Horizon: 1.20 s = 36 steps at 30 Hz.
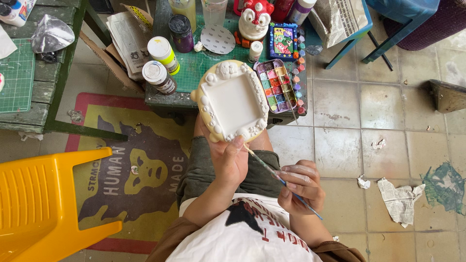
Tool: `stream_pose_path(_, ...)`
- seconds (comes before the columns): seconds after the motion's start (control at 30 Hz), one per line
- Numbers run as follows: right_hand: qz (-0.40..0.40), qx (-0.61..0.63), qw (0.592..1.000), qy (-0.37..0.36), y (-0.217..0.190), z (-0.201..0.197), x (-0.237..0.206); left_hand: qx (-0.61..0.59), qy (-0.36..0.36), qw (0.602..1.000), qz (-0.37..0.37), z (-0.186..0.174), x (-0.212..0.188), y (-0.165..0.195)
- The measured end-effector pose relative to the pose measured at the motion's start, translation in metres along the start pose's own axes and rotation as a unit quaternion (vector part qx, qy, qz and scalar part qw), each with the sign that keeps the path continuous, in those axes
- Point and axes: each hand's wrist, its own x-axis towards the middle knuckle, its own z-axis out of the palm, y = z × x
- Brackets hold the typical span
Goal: The person paints the raised decorative border of a small ceramic tray using a fine brush and white paint. They repeatedly dip the brush into a watercolor-style paint palette and apply paint to the tray's edges while holding it in the left hand.
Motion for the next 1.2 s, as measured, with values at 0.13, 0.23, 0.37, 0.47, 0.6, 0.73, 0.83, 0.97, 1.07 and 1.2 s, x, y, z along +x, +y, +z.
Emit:
stream_pose_path(0.13, 0.004, -0.023, 1.000, 0.004, -0.0036, -0.0021, 0.0009, -0.011, 0.013, 1.000, -0.021, -0.0019, -0.0021, 0.0010)
stream_pose_path(0.23, 0.008, -0.012, 1.000, -0.010, -0.0044, -0.0033, 0.0006, -0.004, 0.013, 1.000, -0.011, -0.0019, -0.0016, 0.0005)
stream_pose_path(0.37, -0.001, -0.021, 0.999, 0.024, -0.0002, -0.0026, -0.0002, -0.024, 0.019, 0.999, -0.025, -0.0024, -0.0034, 0.0022)
stream_pose_path(0.47, -0.005, -0.023, 1.000, 0.015, 0.0010, -0.0024, -0.0012, -0.027, 0.020, 0.999, -0.027, -0.0035, -0.0035, 0.0006)
stream_pose_path(0.6, -0.005, -0.012, 1.000, 0.026, -0.0013, -0.0025, -0.0018, -0.035, 0.021, 0.999, -0.023, -0.0063, -0.0044, -0.0026)
stream_pose_path(0.73, 0.002, -0.021, 1.000, 0.014, -0.0021, -0.0027, -0.0007, -0.028, 0.015, 0.999, -0.021, -0.0068, -0.0047, -0.0034)
stream_pose_path(0.83, -0.005, -0.006, 1.000, 0.026, -0.0012, -0.0020, -0.0004, -0.021, 0.010, 1.000, -0.017, -0.0042, -0.0053, -0.0008)
stream_pose_path(0.97, 0.003, -0.017, 0.999, 0.035, 0.0000, -0.0010, -0.0010, -0.016, -0.003, 1.000, -0.016, -0.0005, -0.0047, 0.0024)
stream_pose_path(1.07, 0.005, -0.018, 0.998, 0.057, 0.0015, -0.0005, -0.0010, -0.016, -0.004, 1.000, -0.017, 0.0013, -0.0041, 0.0035)
stream_pose_path(1.2, -0.014, 0.000, 0.999, 0.052, 0.0012, -0.0014, -0.0006, -0.016, 0.001, 1.000, -0.018, 0.0011, -0.0036, 0.0038)
